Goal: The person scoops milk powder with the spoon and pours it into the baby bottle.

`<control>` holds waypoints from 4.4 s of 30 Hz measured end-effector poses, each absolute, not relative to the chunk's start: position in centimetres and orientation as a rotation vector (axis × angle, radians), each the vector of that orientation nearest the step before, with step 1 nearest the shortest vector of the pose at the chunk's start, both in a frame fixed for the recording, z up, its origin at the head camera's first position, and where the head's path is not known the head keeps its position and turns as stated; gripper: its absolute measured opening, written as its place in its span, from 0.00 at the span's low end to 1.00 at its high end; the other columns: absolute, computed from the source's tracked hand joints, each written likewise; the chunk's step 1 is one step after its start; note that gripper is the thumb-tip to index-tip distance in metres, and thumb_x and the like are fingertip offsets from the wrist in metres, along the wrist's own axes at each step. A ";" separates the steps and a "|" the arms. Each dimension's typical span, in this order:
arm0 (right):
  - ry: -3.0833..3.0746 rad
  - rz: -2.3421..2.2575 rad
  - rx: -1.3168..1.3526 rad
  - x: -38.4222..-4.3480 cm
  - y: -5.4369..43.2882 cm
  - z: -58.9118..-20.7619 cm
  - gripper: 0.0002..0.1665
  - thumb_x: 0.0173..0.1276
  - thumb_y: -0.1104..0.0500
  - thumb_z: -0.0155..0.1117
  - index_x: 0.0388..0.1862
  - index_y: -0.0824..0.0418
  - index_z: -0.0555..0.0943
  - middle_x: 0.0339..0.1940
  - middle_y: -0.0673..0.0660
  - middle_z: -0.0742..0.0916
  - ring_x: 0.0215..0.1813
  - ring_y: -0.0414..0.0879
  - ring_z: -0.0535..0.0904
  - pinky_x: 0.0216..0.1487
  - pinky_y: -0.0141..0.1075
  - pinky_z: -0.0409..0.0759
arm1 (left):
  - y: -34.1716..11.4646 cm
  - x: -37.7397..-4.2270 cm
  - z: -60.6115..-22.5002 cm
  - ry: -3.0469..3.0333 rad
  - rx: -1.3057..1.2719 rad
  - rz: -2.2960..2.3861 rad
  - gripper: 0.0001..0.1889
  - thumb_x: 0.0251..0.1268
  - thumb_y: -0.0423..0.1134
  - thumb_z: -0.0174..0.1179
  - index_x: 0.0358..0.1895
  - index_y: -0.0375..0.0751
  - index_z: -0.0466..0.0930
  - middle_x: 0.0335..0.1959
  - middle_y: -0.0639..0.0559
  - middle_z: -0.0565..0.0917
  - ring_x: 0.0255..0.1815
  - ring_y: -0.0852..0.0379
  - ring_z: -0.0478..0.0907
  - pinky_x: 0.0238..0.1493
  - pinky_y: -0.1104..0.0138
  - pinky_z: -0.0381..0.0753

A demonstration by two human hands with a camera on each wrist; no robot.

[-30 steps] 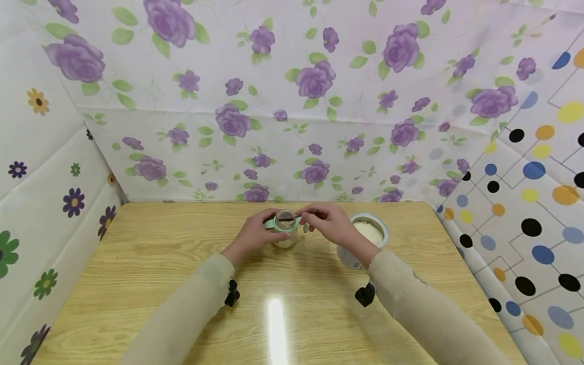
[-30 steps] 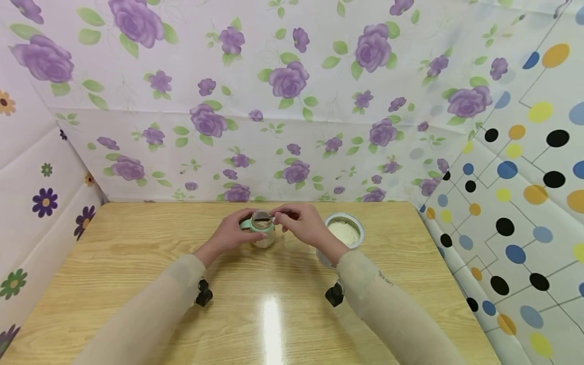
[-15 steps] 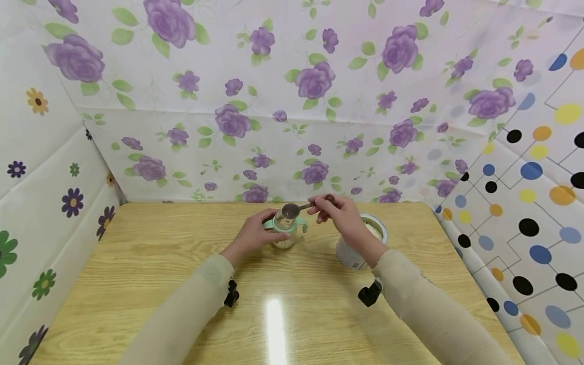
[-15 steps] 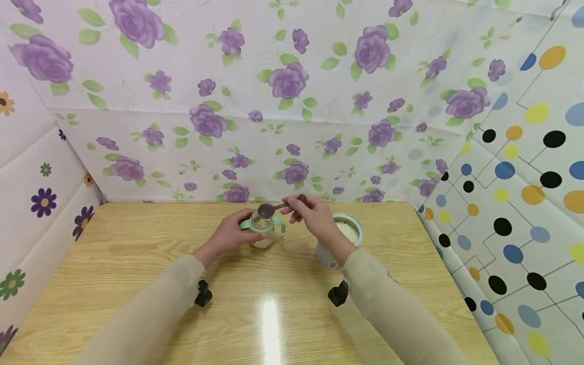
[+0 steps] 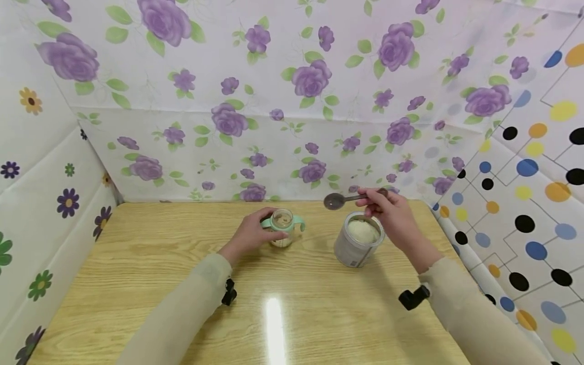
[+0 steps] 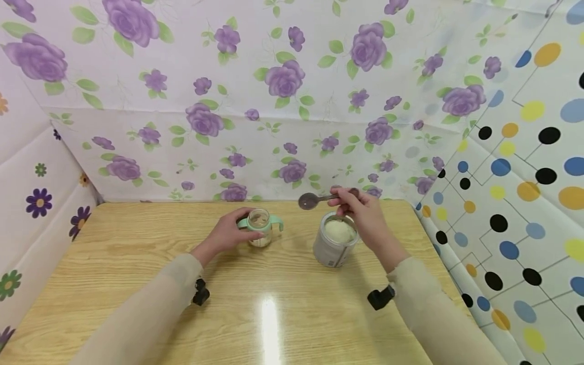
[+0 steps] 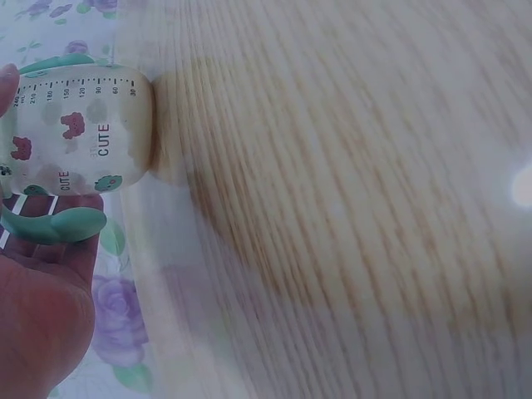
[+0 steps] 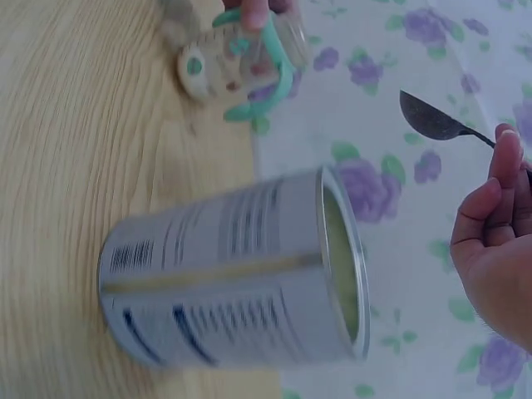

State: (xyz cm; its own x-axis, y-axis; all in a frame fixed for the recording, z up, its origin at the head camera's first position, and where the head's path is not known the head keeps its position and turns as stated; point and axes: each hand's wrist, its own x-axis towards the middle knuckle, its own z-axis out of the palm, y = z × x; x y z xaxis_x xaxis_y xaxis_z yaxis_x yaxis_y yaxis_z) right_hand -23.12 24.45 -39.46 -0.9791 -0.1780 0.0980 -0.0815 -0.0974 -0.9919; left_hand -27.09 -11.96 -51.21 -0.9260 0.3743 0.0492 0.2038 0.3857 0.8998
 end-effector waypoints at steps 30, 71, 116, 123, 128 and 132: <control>2.125 -2.231 -0.182 -19.7 32.0 -46.5 0.30 0.88 0.52 0.55 0.67 0.81 0.76 0.43 0.49 0.93 0.35 0.41 0.83 0.42 0.30 0.84 | -12.3 -27.0 -49.8 2.510 0.535 1.444 0.45 0.59 0.49 0.83 0.80 0.52 0.71 0.71 0.48 0.80 0.73 0.45 0.75 0.72 0.46 0.75; 2.431 -2.042 -0.204 -19.0 32.1 -45.8 0.30 0.86 0.50 0.59 0.64 0.78 0.81 0.43 0.52 0.94 0.33 0.42 0.83 0.38 0.32 0.84 | 3.5 -24.6 -47.4 2.417 0.723 1.413 0.62 0.53 0.58 0.84 0.88 0.56 0.52 0.84 0.48 0.65 0.82 0.47 0.65 0.77 0.45 0.69; 2.443 -1.708 -0.303 -19.8 31.3 -44.6 0.29 0.89 0.47 0.53 0.62 0.71 0.85 0.42 0.55 0.92 0.30 0.48 0.77 0.37 0.38 0.80 | 6.2 -24.5 -50.9 2.379 0.671 1.619 0.51 0.55 0.53 0.84 0.82 0.59 0.66 0.71 0.60 0.78 0.69 0.56 0.77 0.67 0.54 0.80; 2.248 -1.897 -0.261 -19.5 31.7 -45.7 0.32 0.90 0.47 0.51 0.65 0.75 0.81 0.43 0.49 0.92 0.31 0.42 0.74 0.38 0.34 0.77 | 6.3 -24.8 -51.2 2.388 0.673 1.619 0.51 0.54 0.54 0.85 0.82 0.59 0.67 0.71 0.62 0.78 0.68 0.58 0.77 0.67 0.55 0.80; 2.114 -2.030 -0.232 -19.5 32.0 -46.4 0.29 0.90 0.48 0.49 0.63 0.72 0.82 0.43 0.46 0.92 0.31 0.40 0.74 0.38 0.32 0.74 | 6.3 -24.7 -51.3 2.385 0.682 1.624 0.51 0.54 0.54 0.85 0.82 0.60 0.66 0.70 0.62 0.78 0.68 0.58 0.77 0.66 0.55 0.80; 2.006 -2.145 -0.169 -19.6 32.2 -46.8 0.25 0.90 0.49 0.50 0.56 0.65 0.88 0.44 0.46 0.93 0.30 0.39 0.74 0.38 0.31 0.74 | 6.2 -24.6 -51.2 2.367 0.688 1.638 0.51 0.55 0.54 0.84 0.82 0.60 0.66 0.71 0.61 0.78 0.68 0.57 0.77 0.66 0.54 0.80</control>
State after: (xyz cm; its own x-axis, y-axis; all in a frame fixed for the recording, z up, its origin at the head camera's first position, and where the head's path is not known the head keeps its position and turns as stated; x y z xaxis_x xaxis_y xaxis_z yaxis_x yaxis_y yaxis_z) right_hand -19.59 32.19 -46.75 -0.9735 -0.2225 -0.0523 0.0672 -0.0596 -0.9960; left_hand -24.62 6.24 -51.17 -0.8761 0.4693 0.1104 0.2687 0.2852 0.9200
